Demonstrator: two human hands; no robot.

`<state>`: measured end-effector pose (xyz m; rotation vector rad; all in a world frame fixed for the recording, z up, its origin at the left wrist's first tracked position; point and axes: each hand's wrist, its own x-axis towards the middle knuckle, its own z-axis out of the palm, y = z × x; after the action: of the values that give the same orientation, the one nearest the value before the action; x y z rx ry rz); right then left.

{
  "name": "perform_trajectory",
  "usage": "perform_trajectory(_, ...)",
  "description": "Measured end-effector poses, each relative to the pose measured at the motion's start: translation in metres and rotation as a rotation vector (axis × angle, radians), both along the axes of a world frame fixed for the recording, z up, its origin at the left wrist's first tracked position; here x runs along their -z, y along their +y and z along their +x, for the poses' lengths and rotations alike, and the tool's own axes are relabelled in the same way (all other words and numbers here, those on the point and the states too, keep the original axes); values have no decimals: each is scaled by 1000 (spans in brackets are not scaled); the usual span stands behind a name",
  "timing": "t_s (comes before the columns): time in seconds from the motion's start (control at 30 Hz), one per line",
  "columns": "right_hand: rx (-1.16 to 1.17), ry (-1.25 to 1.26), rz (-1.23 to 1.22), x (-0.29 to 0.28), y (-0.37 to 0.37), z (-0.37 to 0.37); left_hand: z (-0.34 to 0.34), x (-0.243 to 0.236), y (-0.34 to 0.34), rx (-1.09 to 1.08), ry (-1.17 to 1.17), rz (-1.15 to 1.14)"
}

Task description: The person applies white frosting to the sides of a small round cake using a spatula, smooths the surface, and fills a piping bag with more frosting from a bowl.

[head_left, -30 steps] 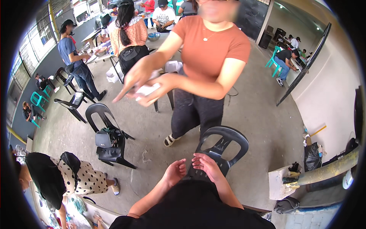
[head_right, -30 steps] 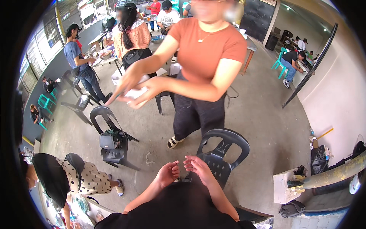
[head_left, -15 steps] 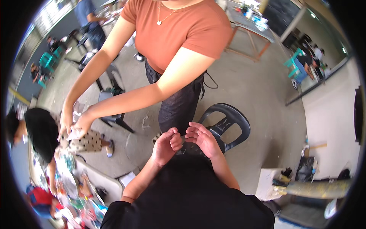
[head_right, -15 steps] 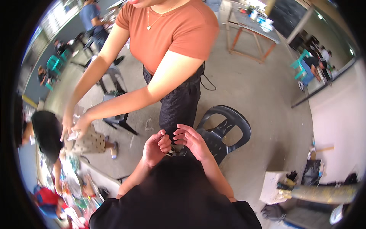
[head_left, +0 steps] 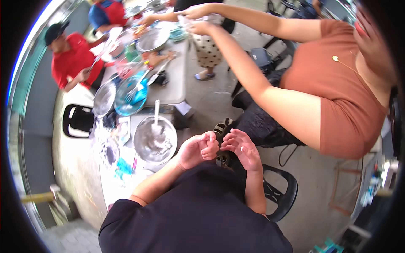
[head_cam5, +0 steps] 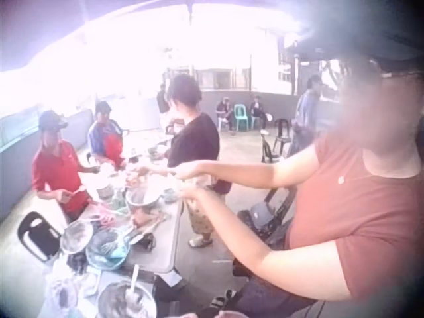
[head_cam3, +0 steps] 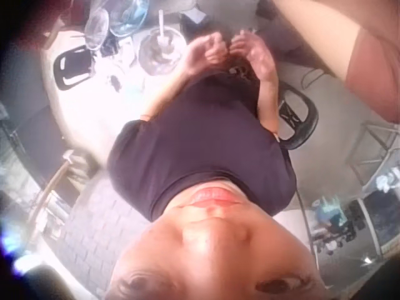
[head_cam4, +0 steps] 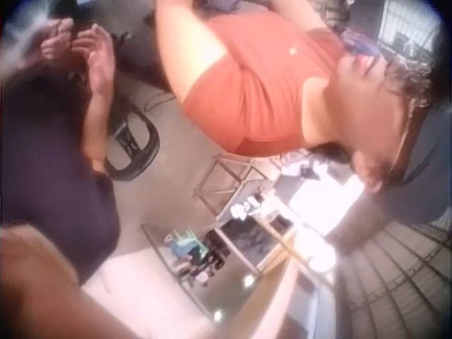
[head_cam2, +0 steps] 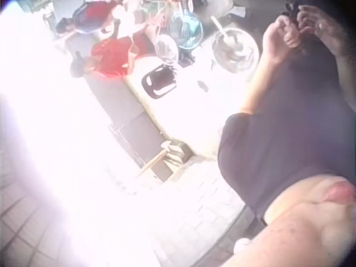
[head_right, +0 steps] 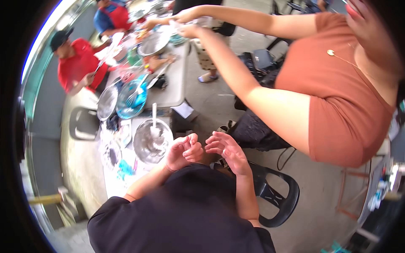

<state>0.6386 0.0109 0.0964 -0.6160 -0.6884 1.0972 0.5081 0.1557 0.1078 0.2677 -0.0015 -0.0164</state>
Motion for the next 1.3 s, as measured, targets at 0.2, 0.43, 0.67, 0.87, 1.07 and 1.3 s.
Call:
perform_trajectory(0.2, -230, 49, -49, -5, 47, -36, -62, 20, 7, -348, 80, -78)
perform_trajectory(0.43, -252, 24, -187, -7, 61, -38, -49, 15, 27, -329, 167, -102)
perform_trajectory(0.67, -270, -44, -260, -16, 101, -39, -48, 27, 60, -357, 87, -172)
perform_trajectory(0.87, -392, 13, -212, -11, 157, -36, -58, 37, 91, -516, -89, -192)
perform_trajectory(1.07, -617, 78, -242, -11, 219, -45, -79, 29, 113, -813, -148, -181)
perform_trajectory(1.3, -905, 82, -217, -14, 295, -50, -83, 14, 144, -1127, -75, -21)
